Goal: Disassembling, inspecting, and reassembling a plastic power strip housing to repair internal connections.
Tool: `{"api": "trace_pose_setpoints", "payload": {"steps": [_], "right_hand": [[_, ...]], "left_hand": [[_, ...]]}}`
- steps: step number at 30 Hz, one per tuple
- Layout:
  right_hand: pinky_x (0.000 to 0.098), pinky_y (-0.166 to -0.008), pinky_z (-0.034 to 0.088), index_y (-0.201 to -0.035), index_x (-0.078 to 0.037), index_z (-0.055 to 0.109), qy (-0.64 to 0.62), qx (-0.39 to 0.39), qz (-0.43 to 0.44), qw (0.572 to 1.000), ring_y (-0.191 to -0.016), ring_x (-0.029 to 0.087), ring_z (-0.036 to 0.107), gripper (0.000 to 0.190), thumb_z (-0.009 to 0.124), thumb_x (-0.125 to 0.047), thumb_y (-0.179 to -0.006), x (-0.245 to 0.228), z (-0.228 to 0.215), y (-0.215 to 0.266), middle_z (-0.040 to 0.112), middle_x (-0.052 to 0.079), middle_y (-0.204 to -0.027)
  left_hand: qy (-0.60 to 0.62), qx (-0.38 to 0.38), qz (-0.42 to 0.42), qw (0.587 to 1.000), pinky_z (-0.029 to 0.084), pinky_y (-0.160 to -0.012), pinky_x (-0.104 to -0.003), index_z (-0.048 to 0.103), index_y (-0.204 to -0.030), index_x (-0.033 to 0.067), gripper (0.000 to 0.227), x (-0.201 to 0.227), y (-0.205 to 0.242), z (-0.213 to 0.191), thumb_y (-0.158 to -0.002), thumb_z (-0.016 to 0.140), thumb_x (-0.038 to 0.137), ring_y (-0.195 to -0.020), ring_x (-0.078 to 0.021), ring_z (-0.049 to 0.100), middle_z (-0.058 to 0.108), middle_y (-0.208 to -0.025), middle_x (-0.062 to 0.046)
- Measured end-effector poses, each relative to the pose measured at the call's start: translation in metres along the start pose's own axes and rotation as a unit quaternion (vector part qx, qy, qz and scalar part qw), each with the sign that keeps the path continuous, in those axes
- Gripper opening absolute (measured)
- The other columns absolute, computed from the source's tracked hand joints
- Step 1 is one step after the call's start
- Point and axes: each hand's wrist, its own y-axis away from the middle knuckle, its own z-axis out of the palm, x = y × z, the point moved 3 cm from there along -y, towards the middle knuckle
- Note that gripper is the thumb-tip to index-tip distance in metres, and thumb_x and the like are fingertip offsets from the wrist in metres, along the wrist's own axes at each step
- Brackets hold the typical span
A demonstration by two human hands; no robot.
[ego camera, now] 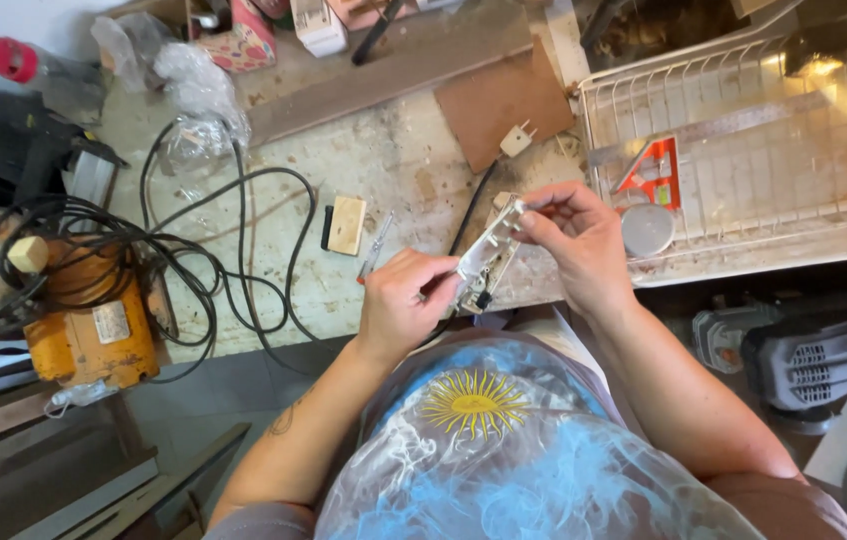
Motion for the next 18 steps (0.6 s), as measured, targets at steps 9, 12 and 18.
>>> {"api": "trace_pose_setpoints", "payload": {"steps": [9,12,18], "right_hand": [[0.0359,-0.082,0.071,-0.117,0.007,0.067,-0.076,-0.019,-0.01,0.997,-0.09,0.02,0.076,0.028,0.077,-0.003,-0.093,-0.029,0.006,-0.008,0.072,0.022,-0.105],[0.036,-0.085,0.069,-0.12,0.006,0.066,-0.077,-0.022,-0.015,0.997,-0.094,0.022,0.076,0.03,0.077,-0.002,-0.093,-0.021,0.01,-0.01,0.072,0.024,-0.111],[0.0379,-0.092,0.062,-0.145,0.006,0.05,0.123,0.015,-0.039,0.991,-0.122,0.033,0.067,0.043,0.063,0.004,-0.103,0.03,-0.023,-0.01,0.064,0.025,-0.132]], "left_hand": [[0.341,-0.156,-0.193,0.907,0.058,-0.098,-0.05,0.07,-0.123,0.003,0.041,-0.016,-0.001,0.024,-0.089,0.085,0.02,-0.123,-0.0318,0.065,0.058,-0.149,-0.02],[0.471,-0.164,-0.268,0.824,0.066,-0.079,-0.033,0.063,-0.126,0.0053,0.044,-0.031,-0.001,0.043,-0.088,0.085,0.008,-0.094,-0.0195,0.075,0.069,-0.109,-0.011],[0.396,-0.117,-0.352,0.84,0.066,-0.064,-0.028,0.061,-0.126,0.0044,0.037,-0.101,0.007,0.061,-0.094,0.079,0.01,-0.078,-0.0176,0.077,0.071,-0.098,-0.012]]}}
